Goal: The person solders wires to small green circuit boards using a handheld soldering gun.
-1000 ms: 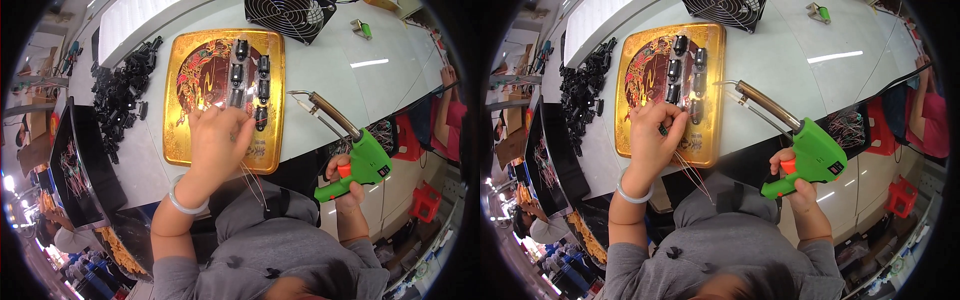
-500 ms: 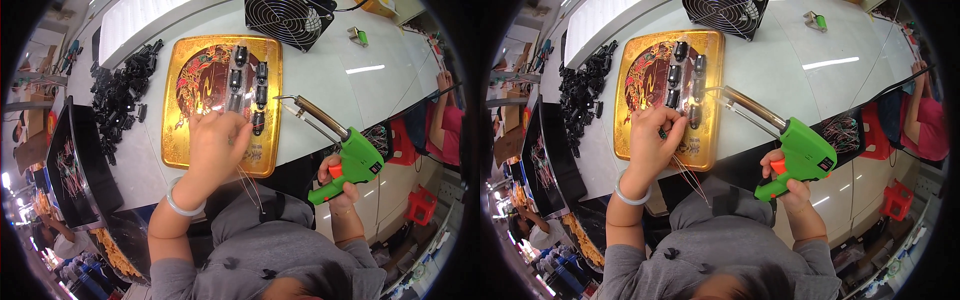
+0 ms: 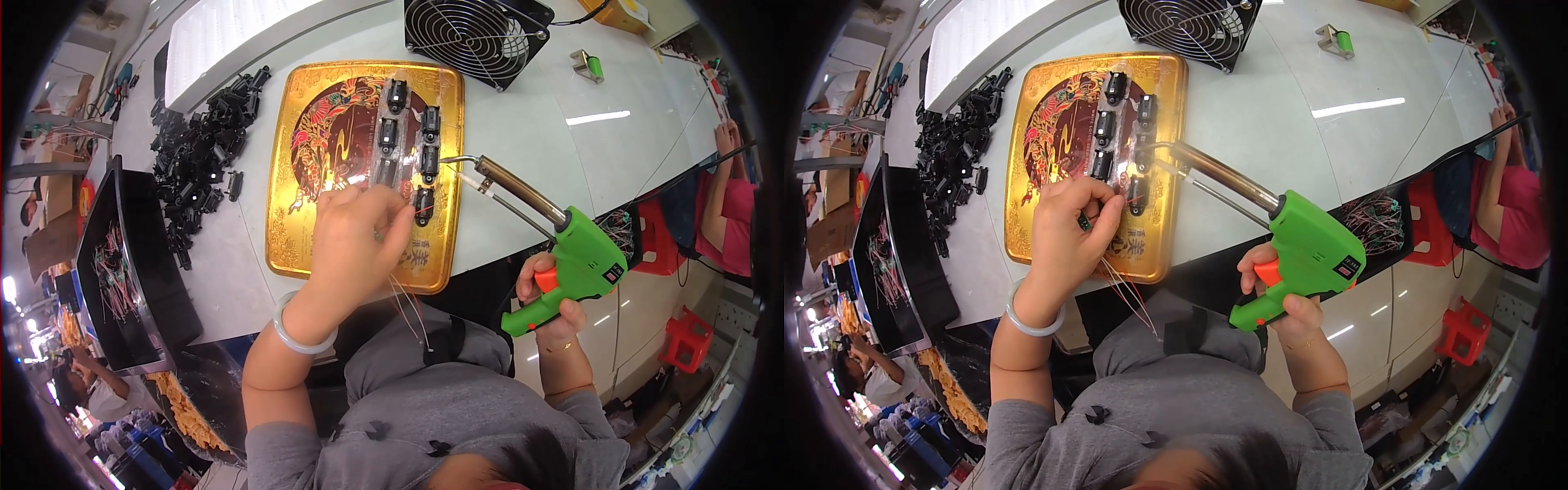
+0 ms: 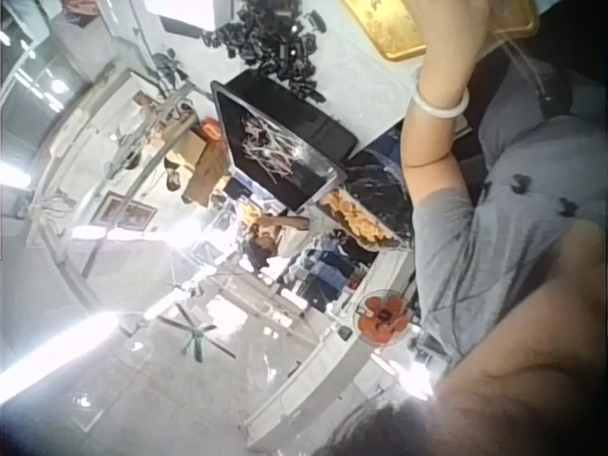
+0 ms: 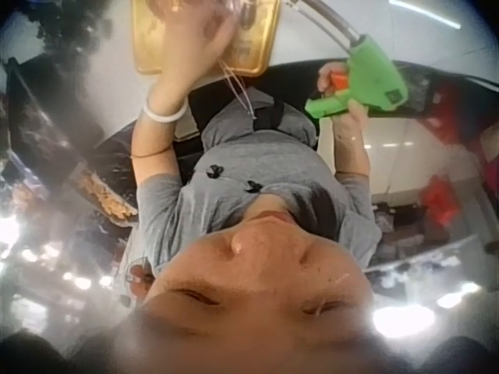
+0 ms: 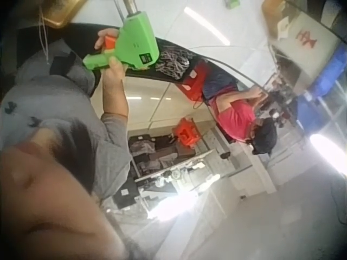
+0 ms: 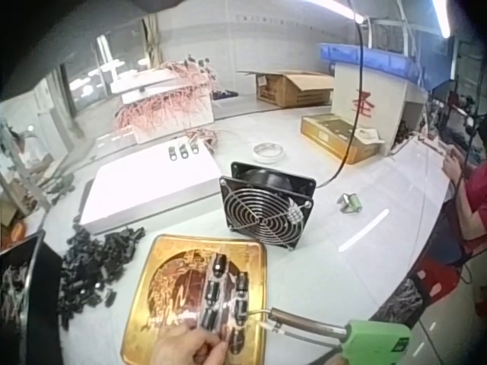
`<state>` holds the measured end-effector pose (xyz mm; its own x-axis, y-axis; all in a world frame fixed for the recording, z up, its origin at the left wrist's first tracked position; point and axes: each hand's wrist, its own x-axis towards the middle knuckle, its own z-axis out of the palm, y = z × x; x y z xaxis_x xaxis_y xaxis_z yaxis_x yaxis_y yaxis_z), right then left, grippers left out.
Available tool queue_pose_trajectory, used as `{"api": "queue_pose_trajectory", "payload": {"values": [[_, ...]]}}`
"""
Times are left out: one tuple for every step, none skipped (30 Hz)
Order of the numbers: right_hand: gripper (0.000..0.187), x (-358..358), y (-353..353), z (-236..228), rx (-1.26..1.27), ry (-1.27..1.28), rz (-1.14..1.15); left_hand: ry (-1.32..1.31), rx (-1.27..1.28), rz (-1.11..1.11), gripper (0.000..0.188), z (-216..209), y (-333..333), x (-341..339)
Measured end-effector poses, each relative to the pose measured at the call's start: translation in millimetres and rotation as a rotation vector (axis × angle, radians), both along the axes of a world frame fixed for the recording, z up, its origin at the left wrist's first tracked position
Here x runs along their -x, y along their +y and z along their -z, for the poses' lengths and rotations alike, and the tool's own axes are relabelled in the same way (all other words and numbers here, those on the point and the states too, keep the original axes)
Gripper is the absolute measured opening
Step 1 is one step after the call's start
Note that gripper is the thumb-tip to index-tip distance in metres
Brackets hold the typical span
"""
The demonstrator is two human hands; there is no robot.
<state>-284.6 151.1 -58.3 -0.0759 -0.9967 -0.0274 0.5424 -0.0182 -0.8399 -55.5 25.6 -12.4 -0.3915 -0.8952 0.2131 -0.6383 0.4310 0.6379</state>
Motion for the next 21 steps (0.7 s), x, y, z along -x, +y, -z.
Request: {"api": "queue_pose_trajectory", "payload": {"values": [[0.060, -0.5, -0.4, 0.7, 0.001, 0.001, 0.001, 0.007, -0.008, 0.008, 0.007, -0.2, -0.2, 0.2], [0.059, -1.5, -1.7, 0.9, 0.017, -0.101, -0.042, 0.008, -0.005, 0.011, 0.007, -1.0, -0.3, 0.9], [0.059, -3.6, -4.1, -0.5, 0.033, -0.202, -0.084, 0.028, -0.009, 0.013, 0.006, -1.9, -0.2, 1.3], [0.059, -8.2, -7.6, -3.1, 0.037, -0.201, -0.080, 0.047, -0.012, 0.016, 0.006, -2.9, 0.0, 1.5], [0.055, -17.8, -13.9, -9.0, -0.008, -0.237, -0.098, 0.047, -0.010, 0.025, 0.006, -3.1, 0.5, 1.1], [0.052, -25.7, -19.4, -13.4, -0.053, -0.272, -0.117, 0.044, -0.037, 0.014, 0.005, -3.4, 0.8, -0.2], [0.052, -31.1, -22.4, -13.5, -0.049, -0.270, -0.109, 0.041, -0.063, 0.002, 0.006, -3.3, 1.0, -0.6], [0.053, -36.7, -25.8, -12.5, -0.014, -0.313, -0.133, 0.040, -0.058, 0.005, 0.006, -2.6, 0.3, -1.4], [0.054, -41.0, -29.0, -11.4, 0.021, -0.356, -0.157, 0.099, -0.101, 0.036, 0.006, -1.0, -1.4, -2.0], [0.054, -44.2, -32.7, -11.0, 0.026, -0.357, -0.157, 0.157, -0.144, 0.066, 0.007, -0.9, -3.0, -2.2], [0.055, -47.7, -36.3, -10.1, 0.068, -0.376, -0.185, 0.156, -0.142, 0.067, 0.007, -1.8, -3.8, -3.0], [0.055, -49.7, -38.9, -8.9, 0.109, -0.396, -0.214, 0.184, -0.192, 0.086, 0.009, -2.7, -4.6, -3.7], [0.054, -49.5, -40.0, -7.2, 0.120, -0.400, -0.242, 0.213, -0.242, 0.106, 0.010, -3.6, -5.0, -4.9], [0.054, -50.3, -39.5, -6.1, 0.121, -0.397, -0.245, 0.215, -0.241, 0.104, 0.010, -4.2, -4.5, -5.5], [0.053, -51.2, -39.1, -5.3, 0.121, -0.456, -0.250, 0.187, -0.227, 0.112, 0.012, -5.0, -4.1, -6.1], [0.052, -52.1, -38.8, -4.5, 0.122, -0.513, -0.254, 0.159, -0.213, 0.121, 0.013, -5.4, -3.9, -6.8], [0.052, -52.8, -37.7, -4.0, 0.121, -0.509, -0.257, 0.163, -0.212, 0.118, 0.013, -5.1, -3.7, -7.6], [0.052, -53.5, -36.3, -3.6, 0.120, -0.518, -0.272, 0.155, -0.214, 0.122, 0.013, -4.7, -3.9, -8.6], [0.052, -54.2, -34.7, -3.2, 0.119, -0.527, -0.286, 0.148, -0.215, 0.126, 0.014, -4.6, -3.9, -9.5], [0.052, -54.6, -33.6, -1.9, 0.122, -0.522, -0.286, 0.152, -0.212, 0.127, 0.014, -5.8, -4.8, -9.7], [0.052, -55.4, -32.2, -0.5, 0.128, -0.493, -0.280, 0.150, -0.246, 0.143, 0.014, -8.0, -5.8, -9.8]]}}
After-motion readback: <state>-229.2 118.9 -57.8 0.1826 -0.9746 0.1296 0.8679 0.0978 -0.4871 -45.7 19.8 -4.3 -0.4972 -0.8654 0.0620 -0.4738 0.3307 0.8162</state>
